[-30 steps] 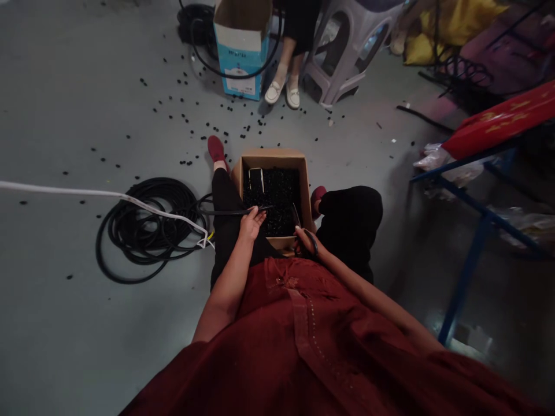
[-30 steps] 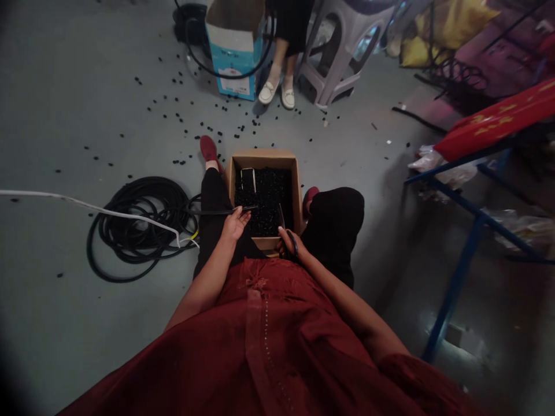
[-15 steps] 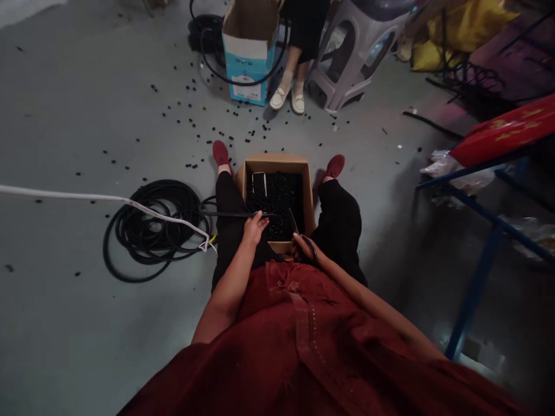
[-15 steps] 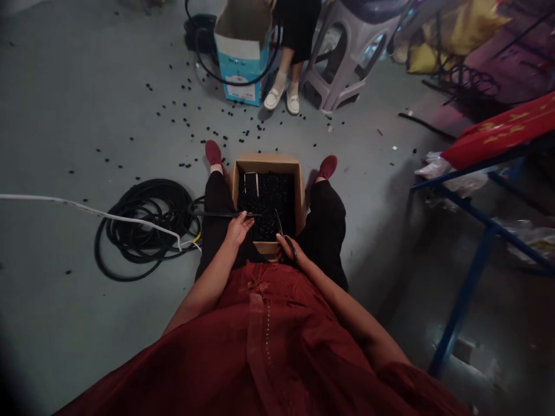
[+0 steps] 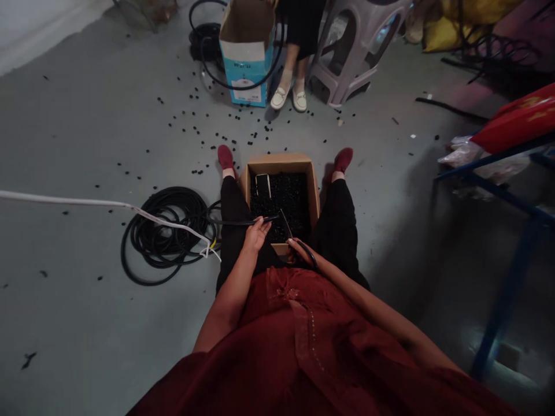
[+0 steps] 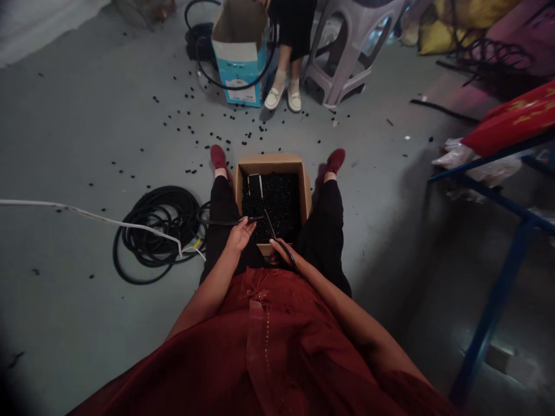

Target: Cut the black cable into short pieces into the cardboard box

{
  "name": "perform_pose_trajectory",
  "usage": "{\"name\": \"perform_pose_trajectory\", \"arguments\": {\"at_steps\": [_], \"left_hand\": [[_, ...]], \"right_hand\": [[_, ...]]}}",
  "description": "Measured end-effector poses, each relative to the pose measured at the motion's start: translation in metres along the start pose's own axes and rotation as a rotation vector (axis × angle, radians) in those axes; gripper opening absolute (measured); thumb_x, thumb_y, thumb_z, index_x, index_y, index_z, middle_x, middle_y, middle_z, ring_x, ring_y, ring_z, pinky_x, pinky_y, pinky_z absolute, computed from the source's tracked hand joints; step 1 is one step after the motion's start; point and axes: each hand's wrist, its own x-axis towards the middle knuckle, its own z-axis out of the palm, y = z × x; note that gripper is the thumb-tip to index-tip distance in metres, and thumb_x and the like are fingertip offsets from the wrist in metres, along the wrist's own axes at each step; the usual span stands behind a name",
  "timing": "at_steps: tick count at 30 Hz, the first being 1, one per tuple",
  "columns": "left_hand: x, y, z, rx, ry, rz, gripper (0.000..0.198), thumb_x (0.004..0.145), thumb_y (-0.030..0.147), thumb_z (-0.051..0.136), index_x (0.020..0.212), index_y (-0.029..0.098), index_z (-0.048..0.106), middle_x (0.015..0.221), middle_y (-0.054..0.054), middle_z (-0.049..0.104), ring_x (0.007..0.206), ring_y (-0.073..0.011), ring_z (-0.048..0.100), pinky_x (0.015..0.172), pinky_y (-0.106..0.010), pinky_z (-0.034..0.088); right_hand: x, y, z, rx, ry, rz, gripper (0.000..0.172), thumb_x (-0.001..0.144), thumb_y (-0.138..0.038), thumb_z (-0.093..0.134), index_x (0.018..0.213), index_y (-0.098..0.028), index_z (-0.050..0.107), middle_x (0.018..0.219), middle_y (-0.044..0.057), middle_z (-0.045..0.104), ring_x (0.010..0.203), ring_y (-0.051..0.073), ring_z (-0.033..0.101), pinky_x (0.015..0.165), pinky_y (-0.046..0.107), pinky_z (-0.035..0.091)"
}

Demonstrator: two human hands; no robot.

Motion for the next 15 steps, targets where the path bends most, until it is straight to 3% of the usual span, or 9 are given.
{"name": "perform_pose_trajectory", "arguments": {"at_steps": [7,15], "left_hand": [[0.003,0.0,-0.002,-0.008,-0.026,0.008,0.009,0.081,0.006,0.065,0.082,0.014,0.061,0.081,-0.003,0.073,0.093,-0.0157,0.071,0.102,-0.036,0.048],[0.0,-0.001,0.0,0.018,-0.098,-0.023,0.009,0.082,0.006,0.063,0.081,0.014,0.061,0.084,-0.004,0.073,0.09,-0.015,0.071,0.101,-0.035,0.049]], "right_hand": [[-0.006,-0.006,0.001,0.028,0.003,0.043,0.028,0.09,-0.046,0.057,0.099,-0.02,0.054,0.081,0.002,0.063,0.062,0.013,0.062,0.051,0.021,0.05],[-0.004,-0.023,0.011,-0.034,0.001,0.02,0.029,0.091,-0.046,0.055,0.101,-0.019,0.053,0.079,0.001,0.063,0.058,0.012,0.059,0.047,0.021,0.047]]}}
